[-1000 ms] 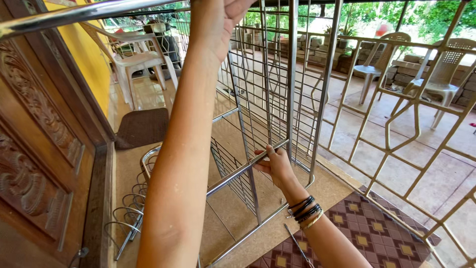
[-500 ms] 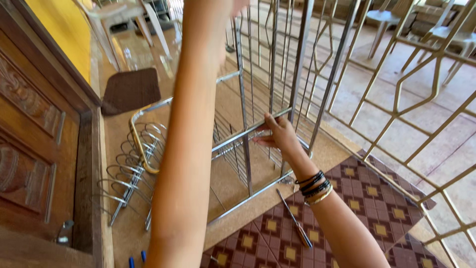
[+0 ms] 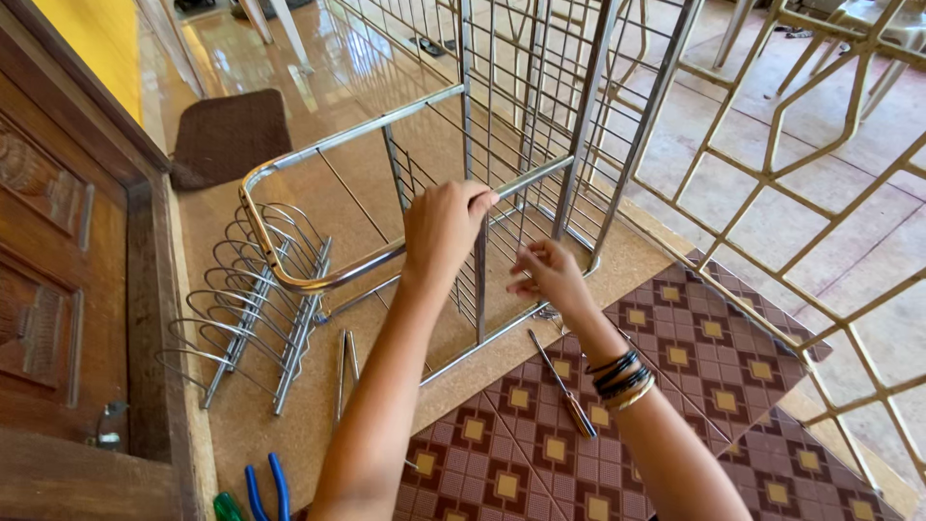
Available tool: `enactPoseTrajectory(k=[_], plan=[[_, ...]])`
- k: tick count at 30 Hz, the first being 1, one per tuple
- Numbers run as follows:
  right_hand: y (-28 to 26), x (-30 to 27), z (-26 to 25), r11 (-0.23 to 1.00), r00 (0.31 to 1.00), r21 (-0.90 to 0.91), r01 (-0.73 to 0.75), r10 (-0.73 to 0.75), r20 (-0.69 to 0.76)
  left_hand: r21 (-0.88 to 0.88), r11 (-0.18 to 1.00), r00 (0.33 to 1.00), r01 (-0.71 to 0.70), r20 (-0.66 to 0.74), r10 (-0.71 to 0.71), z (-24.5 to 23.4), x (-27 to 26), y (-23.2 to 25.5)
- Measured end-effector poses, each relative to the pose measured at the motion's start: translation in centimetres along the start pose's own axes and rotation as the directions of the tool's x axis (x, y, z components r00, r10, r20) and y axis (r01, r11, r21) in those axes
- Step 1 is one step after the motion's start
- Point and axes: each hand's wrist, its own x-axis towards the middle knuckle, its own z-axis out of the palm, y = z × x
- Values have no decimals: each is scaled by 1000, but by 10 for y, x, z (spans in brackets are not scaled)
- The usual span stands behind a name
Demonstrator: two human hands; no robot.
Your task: The person assembles a stainless steel dish rack by inserting vertical support bars into the frame and tightening screws with a screwdriver. The person secures multiple joints and adjusts the rack's orientation during assembly.
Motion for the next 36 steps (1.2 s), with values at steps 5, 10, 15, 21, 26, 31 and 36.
enactPoseTrajectory(k=[5, 10, 15, 21, 26, 31, 36], plan=[[129, -21, -9, 852, 990, -523, 21, -92, -110, -50, 998, 995, -34, 87, 38, -17, 0, 0], [217, -40, -15, 576, 933, -808, 124, -344, -103, -20, 996, 976, 90, 199, -85, -29, 0, 12], [273, -50, -16, 514, 925, -831, 210, -381, -2, -37, 988, 981, 147, 135, -141, -34, -2, 18], [316, -43, -30, 524, 939, -818, 236, -339, 54, -14, 979, 969, 202, 148, -198, -25, -6, 16], [331, -27, -42, 565, 950, -786, 251, -298, 89, -91, 980, 982, 175, 80, -168, -22, -6, 7], [339, -28, -40, 543, 971, -818, 187, -230, 69, -81, 983, 985, 163, 70, -157, -17, -9, -3], [338, -29, -39, 546, 972, -818, 184, -224, 69, -115, 989, 995, 93, -11, -95, -16, -11, -7]])
